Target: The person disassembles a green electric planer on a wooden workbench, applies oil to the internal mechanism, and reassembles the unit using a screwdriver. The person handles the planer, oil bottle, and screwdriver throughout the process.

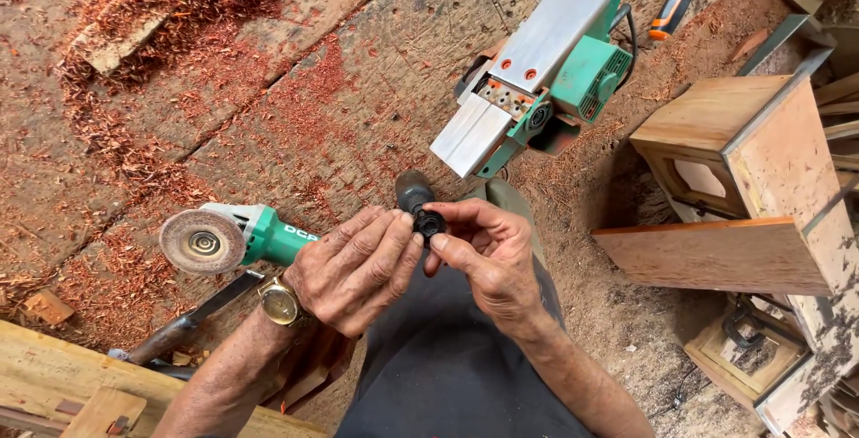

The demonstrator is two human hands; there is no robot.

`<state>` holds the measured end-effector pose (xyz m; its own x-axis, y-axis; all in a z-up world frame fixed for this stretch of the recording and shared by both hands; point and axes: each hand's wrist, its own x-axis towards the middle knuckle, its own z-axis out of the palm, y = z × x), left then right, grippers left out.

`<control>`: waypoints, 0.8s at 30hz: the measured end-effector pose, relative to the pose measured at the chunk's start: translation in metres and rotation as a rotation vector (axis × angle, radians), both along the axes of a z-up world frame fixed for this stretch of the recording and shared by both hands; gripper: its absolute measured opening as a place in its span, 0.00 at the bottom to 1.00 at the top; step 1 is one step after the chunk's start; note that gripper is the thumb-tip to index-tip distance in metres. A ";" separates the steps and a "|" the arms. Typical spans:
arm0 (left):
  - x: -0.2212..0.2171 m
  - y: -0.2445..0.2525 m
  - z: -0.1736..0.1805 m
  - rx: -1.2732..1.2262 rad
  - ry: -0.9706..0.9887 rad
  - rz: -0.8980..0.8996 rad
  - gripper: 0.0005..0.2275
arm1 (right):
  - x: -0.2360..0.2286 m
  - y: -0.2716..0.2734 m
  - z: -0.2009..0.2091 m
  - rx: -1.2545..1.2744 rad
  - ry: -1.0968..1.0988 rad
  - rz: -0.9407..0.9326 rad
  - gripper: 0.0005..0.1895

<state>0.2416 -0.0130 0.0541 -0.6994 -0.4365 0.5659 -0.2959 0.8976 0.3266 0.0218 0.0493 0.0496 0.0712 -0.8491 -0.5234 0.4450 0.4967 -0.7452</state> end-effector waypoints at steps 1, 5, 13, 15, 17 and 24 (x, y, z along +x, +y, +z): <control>0.002 0.000 -0.003 -0.007 0.016 0.019 0.13 | 0.001 -0.004 0.002 0.021 -0.062 0.011 0.15; 0.004 0.005 -0.006 0.051 0.032 0.028 0.13 | 0.001 -0.002 -0.006 0.022 -0.047 0.022 0.15; 0.001 0.008 -0.013 0.071 0.057 0.038 0.13 | 0.000 -0.001 -0.017 0.058 -0.039 -0.012 0.12; -0.002 0.012 -0.025 0.177 0.163 0.090 0.13 | 0.002 -0.004 -0.016 0.069 -0.041 -0.014 0.12; -0.009 0.015 -0.026 0.282 0.269 0.139 0.13 | 0.004 -0.008 -0.014 0.077 -0.042 -0.019 0.13; -0.029 0.031 -0.022 1.104 0.560 0.487 0.10 | 0.003 -0.009 -0.015 0.033 0.029 0.049 0.17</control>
<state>0.2123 0.0182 0.0325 -0.1322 -0.9874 -0.0866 -0.0966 -0.0741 0.9926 0.0250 0.0399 0.0347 0.0968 -0.8275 -0.5531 0.3979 0.5416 -0.7405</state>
